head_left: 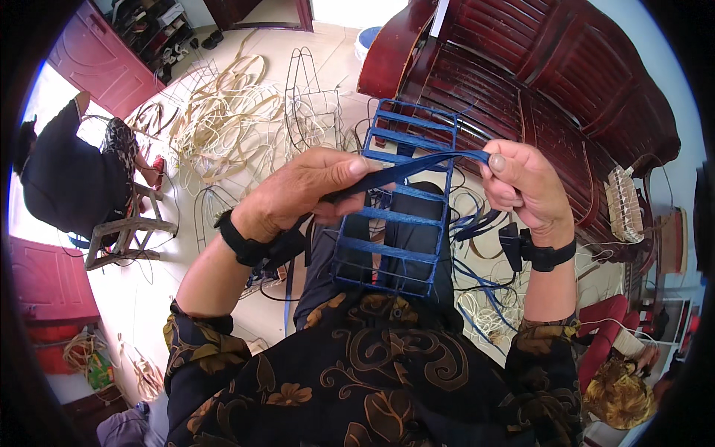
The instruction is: The person weaves blue plastic straps around a metal frame to form a basket, looping and pulling the straps through the frame by hand.
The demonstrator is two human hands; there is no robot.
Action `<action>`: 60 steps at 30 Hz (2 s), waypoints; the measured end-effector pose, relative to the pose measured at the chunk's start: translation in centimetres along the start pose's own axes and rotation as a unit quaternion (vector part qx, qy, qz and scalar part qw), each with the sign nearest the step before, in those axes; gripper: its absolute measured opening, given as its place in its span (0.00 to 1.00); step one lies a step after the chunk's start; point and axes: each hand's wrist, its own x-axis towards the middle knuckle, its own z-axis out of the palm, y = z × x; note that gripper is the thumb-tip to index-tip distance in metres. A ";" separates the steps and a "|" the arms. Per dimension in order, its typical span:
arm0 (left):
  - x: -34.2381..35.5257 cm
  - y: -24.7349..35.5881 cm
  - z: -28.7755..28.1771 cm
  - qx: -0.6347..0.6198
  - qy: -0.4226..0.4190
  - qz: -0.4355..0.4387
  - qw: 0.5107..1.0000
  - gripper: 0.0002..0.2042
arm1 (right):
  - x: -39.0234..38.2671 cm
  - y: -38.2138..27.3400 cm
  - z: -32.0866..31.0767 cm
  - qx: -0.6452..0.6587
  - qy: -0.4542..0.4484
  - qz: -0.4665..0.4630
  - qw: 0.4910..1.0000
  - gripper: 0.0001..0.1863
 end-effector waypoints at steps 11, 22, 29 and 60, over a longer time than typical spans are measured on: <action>-0.9 -2.2 0.3 -0.180 -0.089 -0.108 0.974 0.11 | -1.2 -0.7 -2.8 -0.007 -0.012 -0.049 0.999 0.10; -2.2 -0.9 4.4 -0.293 -0.119 0.124 0.940 0.12 | -0.6 2.0 -3.4 -0.244 0.033 -0.003 0.969 0.12; 3.5 2.0 5.7 -0.276 -0.115 0.395 0.868 0.11 | 0.0 4.8 2.5 -0.215 -0.016 -0.071 0.974 0.18; 1.3 -0.5 6.5 0.584 0.028 0.375 0.719 0.11 | -3.1 1.5 4.6 -0.101 -0.105 0.110 0.983 0.14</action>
